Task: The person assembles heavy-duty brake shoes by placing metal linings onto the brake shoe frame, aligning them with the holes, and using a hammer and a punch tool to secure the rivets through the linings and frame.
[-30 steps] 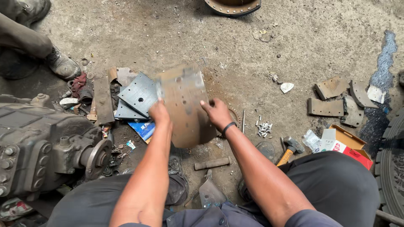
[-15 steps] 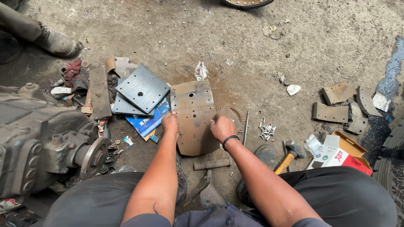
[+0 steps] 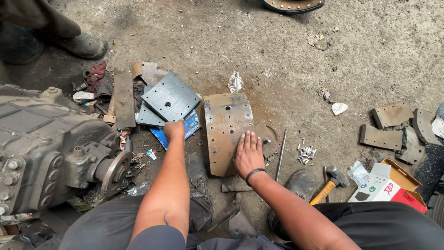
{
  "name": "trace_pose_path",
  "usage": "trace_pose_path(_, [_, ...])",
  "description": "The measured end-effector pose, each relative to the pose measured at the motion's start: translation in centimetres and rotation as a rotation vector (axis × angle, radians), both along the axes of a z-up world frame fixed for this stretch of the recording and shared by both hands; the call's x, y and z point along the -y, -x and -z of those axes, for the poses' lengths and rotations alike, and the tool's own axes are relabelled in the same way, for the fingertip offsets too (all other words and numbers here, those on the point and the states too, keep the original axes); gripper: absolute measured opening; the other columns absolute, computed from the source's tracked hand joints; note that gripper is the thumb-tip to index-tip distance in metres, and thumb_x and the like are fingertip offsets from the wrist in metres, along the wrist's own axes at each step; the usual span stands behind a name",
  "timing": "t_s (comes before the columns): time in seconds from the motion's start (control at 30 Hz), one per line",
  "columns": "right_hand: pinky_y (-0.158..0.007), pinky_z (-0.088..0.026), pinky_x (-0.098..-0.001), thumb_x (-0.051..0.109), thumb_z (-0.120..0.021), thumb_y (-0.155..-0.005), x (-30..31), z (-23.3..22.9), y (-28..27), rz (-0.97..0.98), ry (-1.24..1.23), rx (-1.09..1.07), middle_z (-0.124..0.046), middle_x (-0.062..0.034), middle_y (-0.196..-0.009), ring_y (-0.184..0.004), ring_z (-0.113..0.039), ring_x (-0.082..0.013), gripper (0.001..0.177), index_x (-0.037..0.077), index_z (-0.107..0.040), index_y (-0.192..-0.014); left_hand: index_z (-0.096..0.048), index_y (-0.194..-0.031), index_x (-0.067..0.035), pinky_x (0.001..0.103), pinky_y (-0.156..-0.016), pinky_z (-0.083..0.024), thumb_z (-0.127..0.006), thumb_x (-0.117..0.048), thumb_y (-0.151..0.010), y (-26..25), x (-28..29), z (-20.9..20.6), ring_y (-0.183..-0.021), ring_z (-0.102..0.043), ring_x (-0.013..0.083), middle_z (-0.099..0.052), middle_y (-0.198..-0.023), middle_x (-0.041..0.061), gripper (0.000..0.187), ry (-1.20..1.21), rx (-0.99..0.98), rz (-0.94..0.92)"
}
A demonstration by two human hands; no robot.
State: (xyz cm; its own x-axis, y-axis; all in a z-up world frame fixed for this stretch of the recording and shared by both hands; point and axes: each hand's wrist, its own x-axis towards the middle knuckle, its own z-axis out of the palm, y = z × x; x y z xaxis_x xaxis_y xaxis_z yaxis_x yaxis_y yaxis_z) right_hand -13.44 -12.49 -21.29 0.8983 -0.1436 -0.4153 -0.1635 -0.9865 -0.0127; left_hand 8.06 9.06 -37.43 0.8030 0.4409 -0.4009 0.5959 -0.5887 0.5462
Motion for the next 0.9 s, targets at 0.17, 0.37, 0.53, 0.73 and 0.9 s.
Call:
trace_pose_path(0.17, [-0.121,-0.014,-0.0549,0.031,-0.056,-0.093,0.0,0.4,0.2,-0.049,0.008,0.048,-0.022,-0.0305,-0.161,-0.152,-0.018,-0.0431,0.078,-0.009,-0.025,-0.153,-0.062,-0.112,0.013,0.044,-0.097,-0.052,-0.084,-0.023,-0.072,-4.1,-2.7,-1.0,-0.108,-0.067,0.0446,-0.068,-0.117,0.033,0.058,0.040,0.131,-0.111])
trace_pose_path(0.37, [-0.121,-0.015,-0.0541,0.031,-0.056,-0.091,-0.4,1.1,0.6,-0.025,0.008,0.064,-0.024,-0.0313,-0.161,-0.151,-0.019,-0.0441,0.079,-0.010,-0.028,-0.152,-0.054,-0.125,0.016,0.044,-0.096,-0.051,-0.081,-0.011,-0.079,-5.4,-2.8,-0.2,-0.115,-0.065,0.0364,-0.061,-0.128,0.029,0.059,0.437,0.067,-0.324])
trace_pose_path(0.53, [-0.121,-0.017,-0.0549,0.024,-0.052,-0.091,-0.2,1.5,0.8,-0.048,0.017,0.108,-0.027,-0.0330,-0.159,-0.150,-0.021,-0.0465,0.073,-0.011,-0.029,-0.151,-0.055,-0.121,0.010,0.049,-0.087,-0.052,-0.073,-0.003,-0.080,-6.2,-2.7,-0.3,-0.107,-0.068,0.0358,-0.065,-0.123,0.022,0.047,0.682,0.011,-0.464])
trace_pose_path(0.73, [-0.120,-0.018,-0.0555,0.019,-0.049,-0.091,-0.3,2.4,1.0,-0.048,0.032,0.138,-0.028,-0.0327,-0.158,-0.149,-0.023,-0.0469,0.070,-0.011,-0.030,-0.151,-0.063,-0.110,0.006,0.051,-0.083,-0.055,-0.067,-0.008,-0.086,-7.3,-1.4,0.6,-0.100,-0.073,0.0342,-0.070,-0.112,0.020,0.029,0.473,-0.094,-0.500])
trace_pose_path(0.9, [-0.120,-0.018,-0.0554,0.022,-0.052,-0.090,-0.3,2.0,0.8,-0.035,0.006,0.121,-0.028,-0.0334,-0.158,-0.149,-0.023,-0.0472,0.073,-0.011,-0.030,-0.151,-0.062,-0.109,0.004,0.044,-0.090,-0.055,-0.073,-0.015,-0.081,-5.7,-2.4,2.1,-0.103,-0.068,0.0378,-0.064,-0.117,0.025,0.036,-0.077,-0.013,-0.541])
